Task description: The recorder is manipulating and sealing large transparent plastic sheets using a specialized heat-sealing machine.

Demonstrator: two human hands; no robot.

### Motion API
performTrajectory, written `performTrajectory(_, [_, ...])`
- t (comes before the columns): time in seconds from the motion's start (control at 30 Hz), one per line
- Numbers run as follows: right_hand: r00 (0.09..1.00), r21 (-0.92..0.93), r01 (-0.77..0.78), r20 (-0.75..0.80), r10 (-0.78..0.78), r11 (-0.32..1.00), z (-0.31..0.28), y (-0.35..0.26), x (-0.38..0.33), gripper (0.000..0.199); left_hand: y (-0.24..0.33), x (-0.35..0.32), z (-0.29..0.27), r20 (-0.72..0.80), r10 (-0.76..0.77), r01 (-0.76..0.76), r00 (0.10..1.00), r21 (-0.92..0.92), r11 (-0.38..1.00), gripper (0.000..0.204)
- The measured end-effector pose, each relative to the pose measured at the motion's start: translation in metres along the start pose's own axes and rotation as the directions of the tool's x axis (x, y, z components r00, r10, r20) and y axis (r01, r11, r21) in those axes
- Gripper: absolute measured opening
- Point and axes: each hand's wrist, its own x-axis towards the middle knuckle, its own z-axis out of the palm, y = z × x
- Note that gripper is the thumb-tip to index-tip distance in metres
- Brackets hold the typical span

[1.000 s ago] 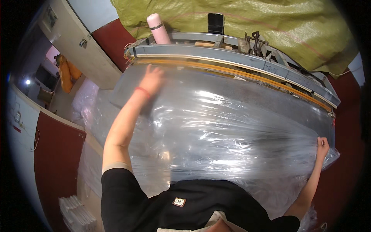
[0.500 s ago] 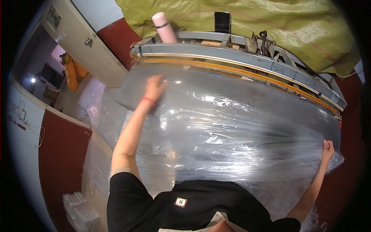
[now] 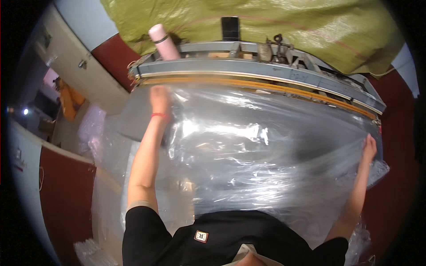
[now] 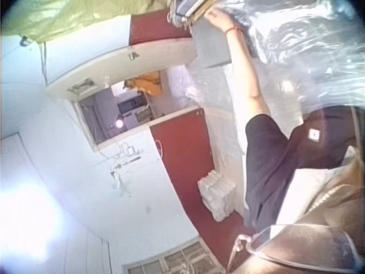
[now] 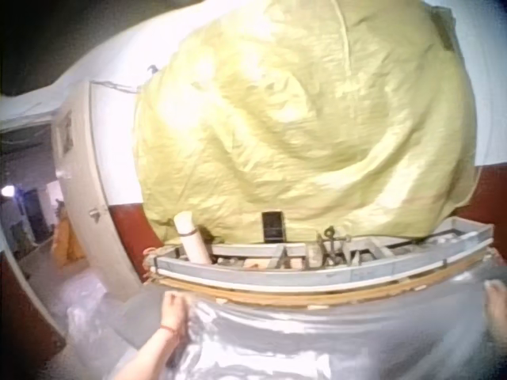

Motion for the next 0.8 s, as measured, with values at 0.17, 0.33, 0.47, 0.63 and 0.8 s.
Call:
performTrajectory(0.17, [0.948, -0.056, 0.318, 0.020, -0.317, 0.946, 0.102, 0.003, 0.018, 0.020, -0.053, 0.068, -0.016, -0.188, 0.268, -0.218, 0.945, 0.248, 0.944, 0.018])
performTrajectory(0.33, [0.934, -0.036, 0.357, -0.014, -0.358, 0.933, 0.118, 0.004, 0.042, 0.017, -0.055, 0.072, 0.016, -0.152, 0.189, -0.153, 0.970, 0.225, 0.962, 0.012])
performTrajectory(0.47, [0.940, -0.029, 0.334, -0.065, -0.335, 0.942, 0.119, 0.004, 0.046, 0.016, -0.050, 0.068, 0.022, -0.179, 0.196, -0.168, 0.964, 0.160, 0.973, 0.015])
performTrajectory(0.63, [0.933, -0.139, 0.311, -0.144, -0.330, 0.940, 0.128, -0.030, 0.035, 0.015, -0.047, 0.083, 0.006, -0.384, 0.144, -0.017, 0.912, 0.315, 0.949, 0.018])
performTrajectory(0.8, [0.963, -0.100, 0.205, -0.158, -0.219, 0.974, 0.120, -0.039, 0.036, 0.018, -0.045, 0.083, 0.011, -0.469, 0.246, -0.053, 0.848, 0.387, 0.921, 0.020])
